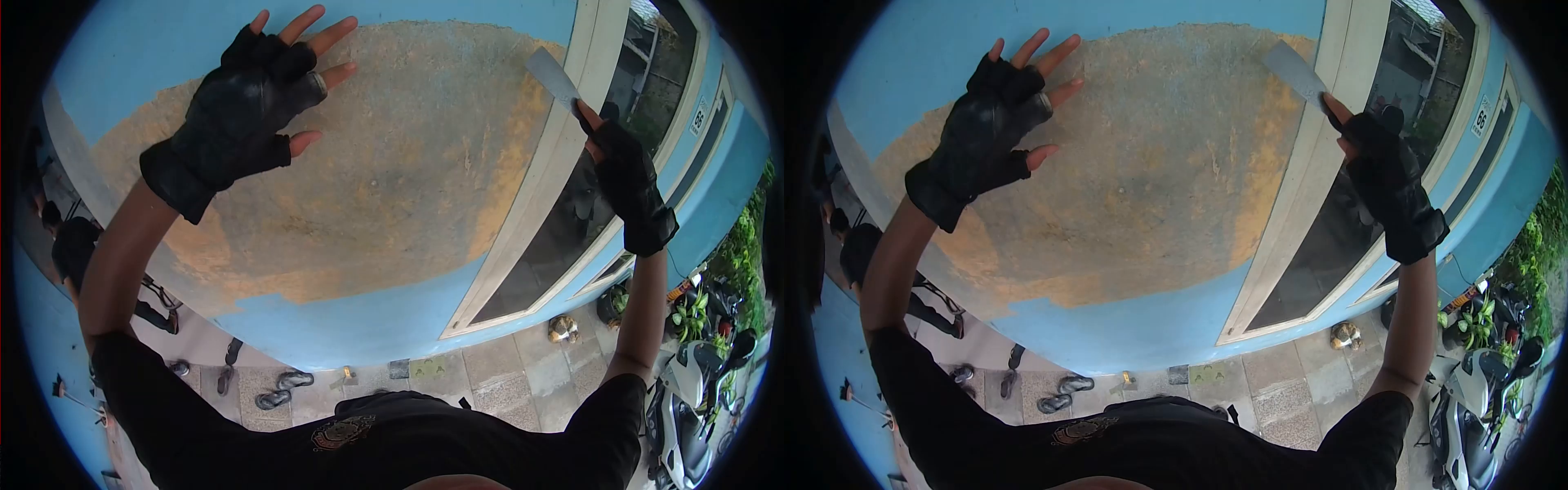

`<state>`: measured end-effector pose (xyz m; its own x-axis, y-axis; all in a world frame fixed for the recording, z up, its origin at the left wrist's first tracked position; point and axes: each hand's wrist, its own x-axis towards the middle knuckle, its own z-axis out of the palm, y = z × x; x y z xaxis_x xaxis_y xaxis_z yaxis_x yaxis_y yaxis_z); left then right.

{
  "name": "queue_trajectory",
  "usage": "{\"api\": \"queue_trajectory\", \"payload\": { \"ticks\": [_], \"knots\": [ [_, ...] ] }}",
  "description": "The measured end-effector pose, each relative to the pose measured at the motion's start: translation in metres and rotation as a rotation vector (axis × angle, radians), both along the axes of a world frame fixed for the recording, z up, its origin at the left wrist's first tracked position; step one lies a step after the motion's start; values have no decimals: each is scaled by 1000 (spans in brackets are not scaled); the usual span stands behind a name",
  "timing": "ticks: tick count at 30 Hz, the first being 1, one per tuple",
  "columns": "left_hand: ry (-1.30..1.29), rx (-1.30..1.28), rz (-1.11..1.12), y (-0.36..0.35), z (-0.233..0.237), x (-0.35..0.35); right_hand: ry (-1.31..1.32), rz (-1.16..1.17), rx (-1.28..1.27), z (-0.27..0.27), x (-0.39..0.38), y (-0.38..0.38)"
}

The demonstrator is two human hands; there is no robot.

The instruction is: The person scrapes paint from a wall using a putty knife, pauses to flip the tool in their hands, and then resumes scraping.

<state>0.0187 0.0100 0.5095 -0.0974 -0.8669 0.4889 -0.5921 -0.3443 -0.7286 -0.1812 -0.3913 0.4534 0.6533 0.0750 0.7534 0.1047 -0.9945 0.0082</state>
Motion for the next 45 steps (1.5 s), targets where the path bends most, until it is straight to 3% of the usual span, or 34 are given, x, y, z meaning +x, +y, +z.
{"api": "queue_trajectory", "payload": {
  "ticks": [3,5,8,11,13,19,21,28,34,38,43,45],
  "knots": [
    [-182,162,51,-8,41,3,38,-115,-195,26,22,23],
    [-11,336,-22,-12,54,9,2,-107,-246,33,45,31],
    [-228,273,-179,-23,44,30,-38,-92,-322,27,63,47],
    [-242,282,-315,-21,43,59,-55,-135,-356,27,51,52],
    [-289,258,-379,-21,45,65,-126,-305,-498,32,37,37],
    [-185,229,-489,-22,41,72,-141,-409,-573,51,33,18],
    [-191,223,-497,-22,39,75,-215,-488,-811,60,49,35],
    [-160,278,-547,-11,33,75,-173,-95,-841,53,87,102],
    [-11,165,-548,29,1,54,-162,-467,-760,69,35,47],
    [77,202,-557,45,-34,55,-139,-363,-685,80,39,35],
    [116,304,-506,34,-49,65,-254,-313,-911,87,98,118],
    [40,336,-514,29,-54,72,-263,-96,-903,73,123,178]
  ]
}}
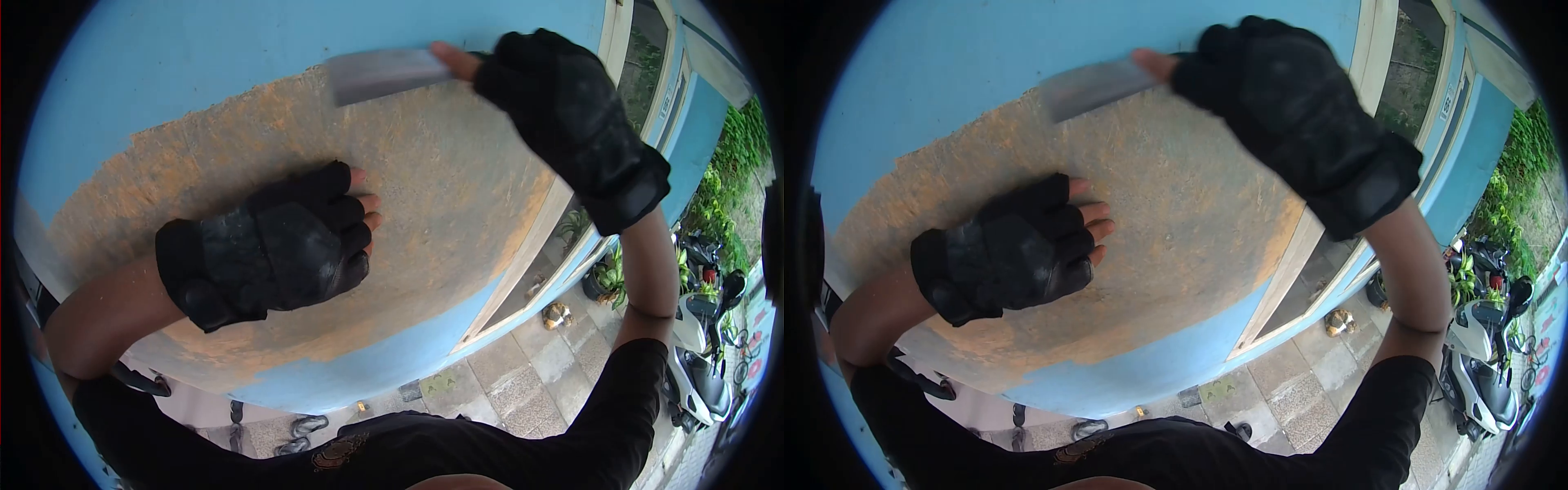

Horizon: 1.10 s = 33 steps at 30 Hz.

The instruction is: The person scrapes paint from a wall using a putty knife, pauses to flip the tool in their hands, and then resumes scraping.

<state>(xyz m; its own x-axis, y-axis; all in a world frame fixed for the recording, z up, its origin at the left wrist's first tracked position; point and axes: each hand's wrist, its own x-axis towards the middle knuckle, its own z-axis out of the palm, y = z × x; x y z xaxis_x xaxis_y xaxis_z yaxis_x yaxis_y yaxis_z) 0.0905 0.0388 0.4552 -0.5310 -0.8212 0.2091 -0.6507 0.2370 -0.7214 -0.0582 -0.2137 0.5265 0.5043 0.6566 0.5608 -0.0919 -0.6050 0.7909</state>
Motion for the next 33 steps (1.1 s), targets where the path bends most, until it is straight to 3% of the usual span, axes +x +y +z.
{"api": "queue_trajectory", "payload": {
  "ticks": [5,8,10,13,16,20,22,27,28,30,33],
  "knots": [
    [-27,270,-30,7,1,-27,122,221,29,-29,16,45],
    [-35,344,-51,23,-5,-31,142,5,112,-18,-20,8],
    [-2,347,-48,37,-14,-31,24,-88,93,-6,-39,-33],
    [33,357,-56,52,-23,-30,116,-249,259,7,-64,-75],
    [52,363,-99,55,-26,-29,126,-221,224,14,-64,-91],
    [85,301,-189,30,-13,-28,53,-144,80,15,-25,-31],
    [115,257,-251,10,-5,-27,65,37,-42,5,1,17],
    [-61,91,-314,-10,-4,-14,135,101,18,-3,4,24],
    [-58,91,-304,-6,-6,-15,104,70,-47,7,-9,9],
    [-337,-35,-257,5,-8,-22,89,-32,84,10,-37,-18],
    [-116,104,-296,21,3,-37,24,-265,144,19,-69,-78]
  ]
}}
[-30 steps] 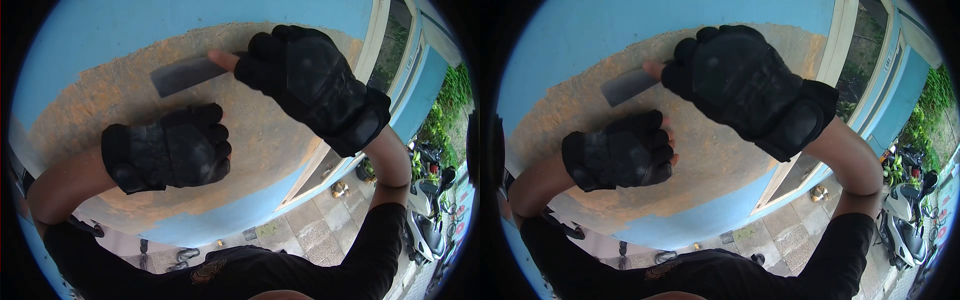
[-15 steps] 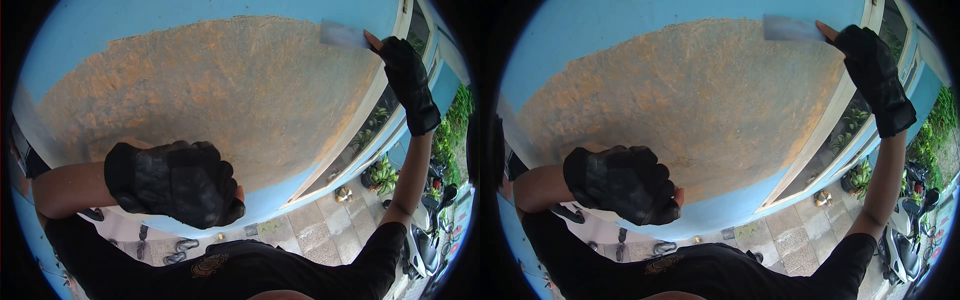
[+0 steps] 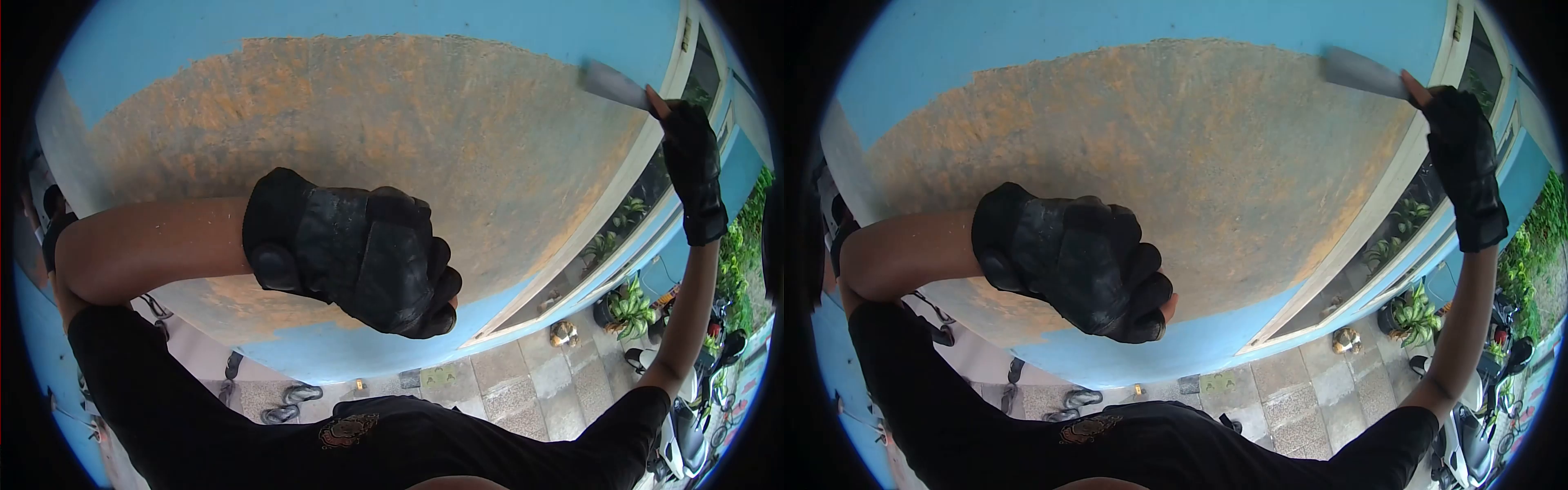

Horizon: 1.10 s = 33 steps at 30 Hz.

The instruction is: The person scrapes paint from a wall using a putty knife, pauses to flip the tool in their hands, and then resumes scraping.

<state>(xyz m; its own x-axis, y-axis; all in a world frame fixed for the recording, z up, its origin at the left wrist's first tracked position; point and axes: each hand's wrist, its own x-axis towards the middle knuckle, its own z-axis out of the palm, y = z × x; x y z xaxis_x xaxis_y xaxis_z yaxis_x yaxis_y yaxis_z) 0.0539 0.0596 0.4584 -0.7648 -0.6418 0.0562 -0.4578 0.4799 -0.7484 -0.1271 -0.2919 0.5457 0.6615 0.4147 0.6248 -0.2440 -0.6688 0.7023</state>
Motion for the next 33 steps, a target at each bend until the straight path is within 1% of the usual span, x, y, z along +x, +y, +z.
{"api": "queue_trajectory", "payload": {
  "ticks": [1,2,3,4,6,7,8,9,10,11,13,15,16,17,18,19,20,21,22,23,24,26,27,28,29,30,31,32,33],
  "knots": [
    [3,1,11,2,-7,7,-12,-99,-11,1,-9,-18],
    [-50,-51,-18,3,-20,18,-27,-106,0,2,-12,-30],
    [-102,-102,-50,3,-22,20,-41,-116,10,3,-12,-33],
    [-99,-102,-50,3,-25,23,-38,-115,10,4,-8,-34],
    [125,95,35,-2,-17,15,-13,-45,-40,3,7,-13],
    [129,97,33,-8,-17,13,15,62,-10,1,18,10],
    [-59,-44,-67,-17,-19,11,7,57,-17,-5,30,27],
    [-245,-188,-169,-23,-23,12,37,153,-24,-11,42,52],
    [-242,-180,-84,-28,-32,16,4,167,-107,-21,57,69],
    [-238,-180,-89,-32,-30,14,32,270,-111,-28,63,88],
    [95,116,-149,-42,-24,10,130,308,-21,-41,60,116],
    [121,167,-120,-39,-24,10,131,319,-29,-33,51,112],
    [157,189,-61,-34,-20,7,130,322,-41,-27,44,107],
    [191,212,-1,-30,-17,6,96,337,1,-21,37,97],
    [193,211,5,-29,-19,10,86,229,42,-15,29,79],
    [102,150,-20,-30,-24,20,75,121,84,-9,23,56],
    [10,90,-46,-29,-27,26,102,72,134,-2,16,30],
    [15,94,-43,-27,-28,26,132,20,186,3,11,5],
    [78,103,-9,-26,-28,26,135,21,190,6,7,-17],
    [139,112,25,-25,-28,25,121,50,306,7,5,-36],
    [139,112,27,-27,-32,27,104,80,420,8,8,-33],
    [-87,-35,79,-34,-39,28,92,88,463,3,15,-23],
    [-86,-35,76,-34,-34,22,81,93,508,0,19,-11],
    [-47,31,98,-34,-29,17,78,93,392,-9,31,-10],
    [-6,100,118,-35,-27,11,122,276,403,-24,40,3],
    [-3,102,113,-36,-29,8,214,267,249,-32,46,31],
    [324,311,163,-37,-31,4,305,259,95,-40,48,53],
    [651,521,212,-38,-34,2,306,255,101,-44,46,59],
    [977,730,262,-39,-38,0,336,296,204,-48,44,64]
  ]
}}
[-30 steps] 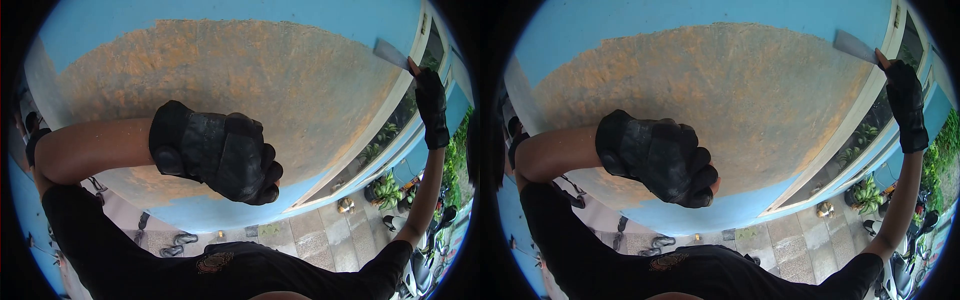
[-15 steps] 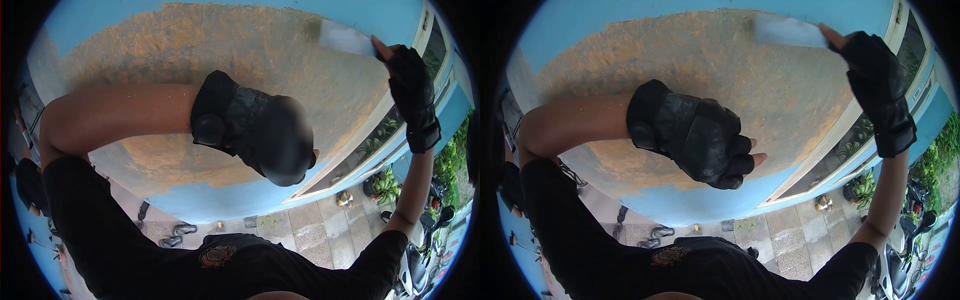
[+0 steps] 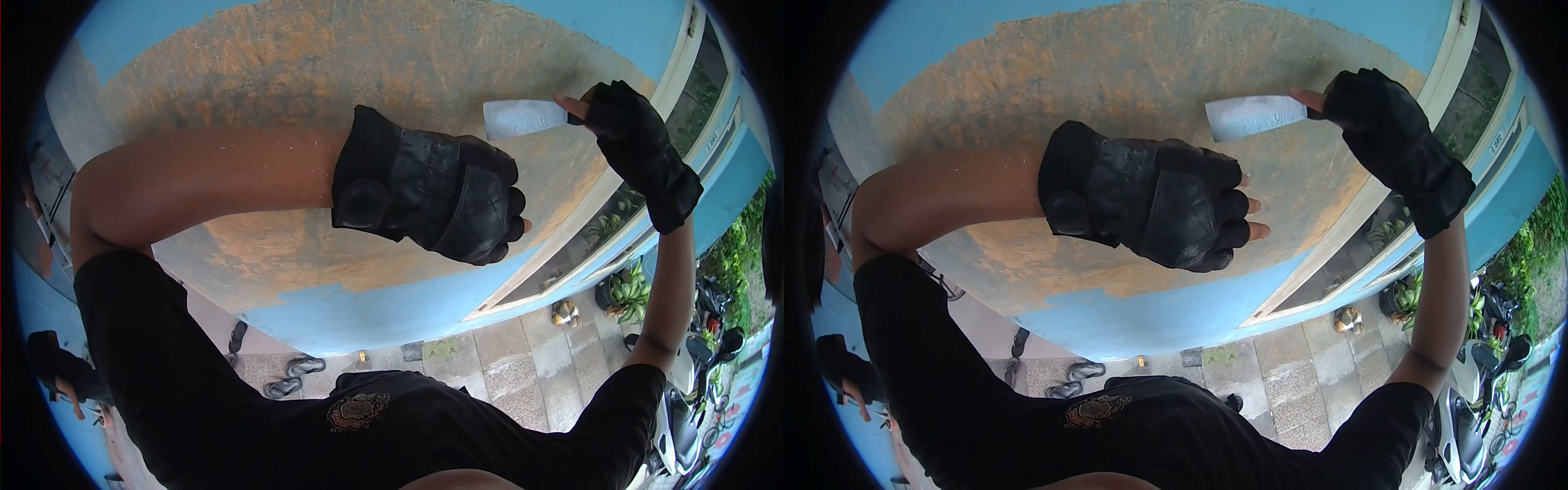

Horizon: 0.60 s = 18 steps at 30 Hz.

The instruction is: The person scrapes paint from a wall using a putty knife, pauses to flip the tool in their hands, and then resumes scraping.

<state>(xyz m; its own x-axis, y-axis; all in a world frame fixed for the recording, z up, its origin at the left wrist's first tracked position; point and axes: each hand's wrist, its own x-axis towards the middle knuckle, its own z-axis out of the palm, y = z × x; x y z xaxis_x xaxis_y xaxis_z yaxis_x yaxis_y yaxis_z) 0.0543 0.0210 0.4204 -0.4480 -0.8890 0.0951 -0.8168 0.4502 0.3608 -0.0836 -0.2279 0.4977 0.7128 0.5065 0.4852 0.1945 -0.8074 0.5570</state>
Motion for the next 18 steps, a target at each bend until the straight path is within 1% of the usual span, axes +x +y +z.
{"api": "queue_trajectory", "payload": {
  "ticks": [1,2,4,5,6,8,9,11,12,14,15,16,17,18],
  "knots": [
    [328,193,76,0,-3,-1,41,30,100,-2,-2,3],
    [657,382,154,0,-7,-1,41,33,99,1,-6,1],
    [1323,756,315,2,-16,2,-29,-91,363,10,-21,-20],
    [1662,940,393,3,-19,2,-16,-132,360,15,-26,-49],
    [1672,935,397,4,-27,3,-8,-124,360,12,-25,-63],
    [1434,838,82,2,-43,6,-153,-144,624,-4,-17,-80],
    [1452,831,83,3,-46,1,-124,-167,689,-16,-10,-84],
    [997,527,123,11,-57,-18,6,-124,737,-52,-6,-83],
    [1013,526,139,12,-69,-21,50,-101,742,-72,-9,-82],
    [1512,637,-135,7,-112,-16,117,-306,746,-100,-31,-33],
    [1519,640,-126,2,-137,-17,103,-263,815,-120,-39,-27],
    [1862,737,-39,-4,-168,-21,94,-227,887,-141,-47,-23],
    [2201,837,65,-14,-196,-22,74,-228,865,-151,-56,-12],
    [2211,866,71,-27,-224,-23,-34,-177,788,-168,-60,-9]
  ]
}}
